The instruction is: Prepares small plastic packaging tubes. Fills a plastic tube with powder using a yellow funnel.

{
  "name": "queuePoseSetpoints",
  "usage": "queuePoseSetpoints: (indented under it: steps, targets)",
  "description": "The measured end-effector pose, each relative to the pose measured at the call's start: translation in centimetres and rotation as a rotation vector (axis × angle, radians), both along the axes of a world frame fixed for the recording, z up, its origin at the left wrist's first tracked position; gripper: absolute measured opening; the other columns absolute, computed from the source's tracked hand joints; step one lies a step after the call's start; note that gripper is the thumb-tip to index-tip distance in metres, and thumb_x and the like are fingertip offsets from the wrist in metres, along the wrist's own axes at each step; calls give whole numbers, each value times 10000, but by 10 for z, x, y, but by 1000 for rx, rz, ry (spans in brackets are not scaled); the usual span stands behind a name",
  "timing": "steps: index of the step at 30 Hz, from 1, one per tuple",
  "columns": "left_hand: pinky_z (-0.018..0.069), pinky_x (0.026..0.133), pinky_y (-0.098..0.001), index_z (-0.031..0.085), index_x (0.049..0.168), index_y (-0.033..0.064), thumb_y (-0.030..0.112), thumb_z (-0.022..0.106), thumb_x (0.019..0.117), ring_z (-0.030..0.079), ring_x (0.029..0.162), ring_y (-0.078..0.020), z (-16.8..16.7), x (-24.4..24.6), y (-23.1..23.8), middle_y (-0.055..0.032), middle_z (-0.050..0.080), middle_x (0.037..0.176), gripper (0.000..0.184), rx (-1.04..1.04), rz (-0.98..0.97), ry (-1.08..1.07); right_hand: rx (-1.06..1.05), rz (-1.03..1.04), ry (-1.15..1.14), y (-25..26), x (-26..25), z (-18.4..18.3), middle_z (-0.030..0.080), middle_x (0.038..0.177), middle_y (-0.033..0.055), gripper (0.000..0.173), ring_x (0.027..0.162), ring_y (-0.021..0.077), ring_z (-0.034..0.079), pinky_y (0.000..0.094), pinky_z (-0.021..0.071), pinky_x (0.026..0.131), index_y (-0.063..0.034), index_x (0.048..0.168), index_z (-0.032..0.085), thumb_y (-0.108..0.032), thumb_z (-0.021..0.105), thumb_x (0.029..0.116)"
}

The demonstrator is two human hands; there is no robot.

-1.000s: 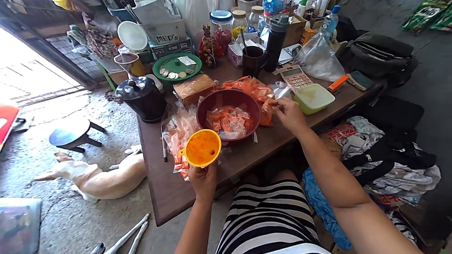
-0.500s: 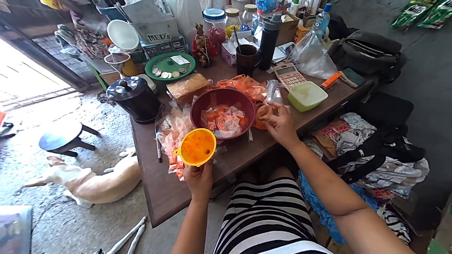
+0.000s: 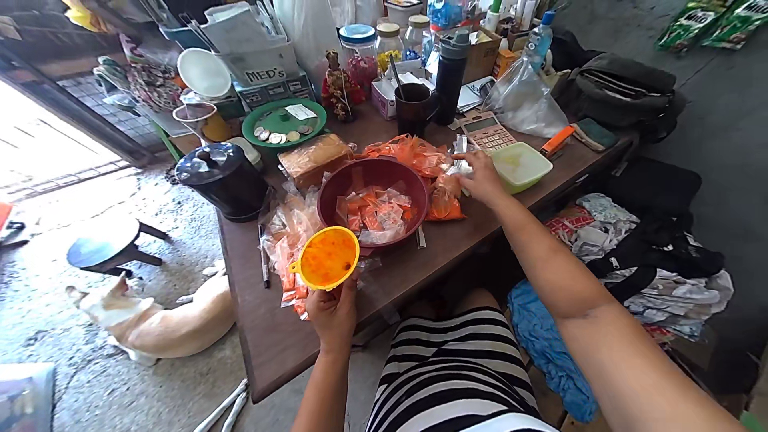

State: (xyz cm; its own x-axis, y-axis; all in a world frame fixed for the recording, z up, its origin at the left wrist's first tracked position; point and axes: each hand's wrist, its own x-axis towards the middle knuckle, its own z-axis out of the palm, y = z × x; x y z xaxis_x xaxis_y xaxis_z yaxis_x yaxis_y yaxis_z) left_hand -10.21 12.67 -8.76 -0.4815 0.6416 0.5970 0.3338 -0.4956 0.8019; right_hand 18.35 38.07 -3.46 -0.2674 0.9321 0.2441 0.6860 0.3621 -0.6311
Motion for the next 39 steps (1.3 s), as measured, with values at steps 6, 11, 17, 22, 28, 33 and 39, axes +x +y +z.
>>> queuePoseSetpoints:
  steps: [6, 11, 17, 22, 28, 33, 39]
  targets:
    - [594, 795, -213, 705, 1052, 24, 101, 715, 932, 701, 913, -31, 1, -1, 2, 45, 741, 1009, 143, -11, -14, -22, -179, 155, -277, 27, -6, 1, 619, 1289, 231, 447, 1148, 424, 624, 641, 494, 961, -80, 1339, 646, -50, 715, 899]
    - [589, 844, -223, 708, 1056, 35, 114, 714, 938, 697, 943, -31, 3, 0, 2, 55, 737, 1021, 141, -26, -10, -10, -96, 177, -213, 38, -7, -5, 671, 1176, 249, 283, 1147, 414, 633, 590, 466, 1035, 30, 1175, 687, -24, 717, 899]
    - [593, 801, -205, 708, 1053, 55, 111, 720, 934, 697, 900, -17, 4, 1, 2, 78, 737, 1002, 132, -32, -28, -35, 23, -22, -116, 53, 1, 26, 666, 1159, 283, 269, 1119, 438, 638, 578, 482, 1005, 74, 1144, 676, -16, 704, 892]
    - [600, 812, -213, 713, 1062, 72, 125, 725, 933, 709, 927, -27, 5, 1, 2, 80, 746, 1021, 141, -23, -28, -37, -80, -181, -236, 70, 11, 28, 581, 1316, 300, 352, 1278, 479, 526, 645, 414, 1053, 39, 1227, 667, -75, 737, 902]
    - [596, 792, -204, 710, 1054, 57, 130, 721, 934, 705, 910, -22, 4, 1, 2, 73, 742, 1012, 141, -33, -13, -37, 38, -99, -79, 18, -4, 23, 699, 1052, 242, 252, 970, 395, 694, 578, 544, 889, 47, 1174, 671, -104, 585, 991]
    - [596, 802, -203, 708, 1069, 51, 112, 720, 933, 705, 913, -19, 5, 1, 1, 73, 745, 1021, 149, -37, -35, -40, -246, -98, -288, 0, -5, 2, 716, 1063, 255, 236, 1077, 449, 666, 669, 485, 917, -1, 1067, 753, -118, 563, 988]
    - [597, 818, -221, 715, 1057, 42, 129, 710, 943, 704, 921, -32, 4, 0, 2, 61, 742, 1015, 144, -21, -32, -26, -246, -231, -188, 25, -6, 5, 704, 1184, 244, 322, 1173, 427, 643, 620, 463, 1014, -27, 1233, 725, -162, 504, 1043]
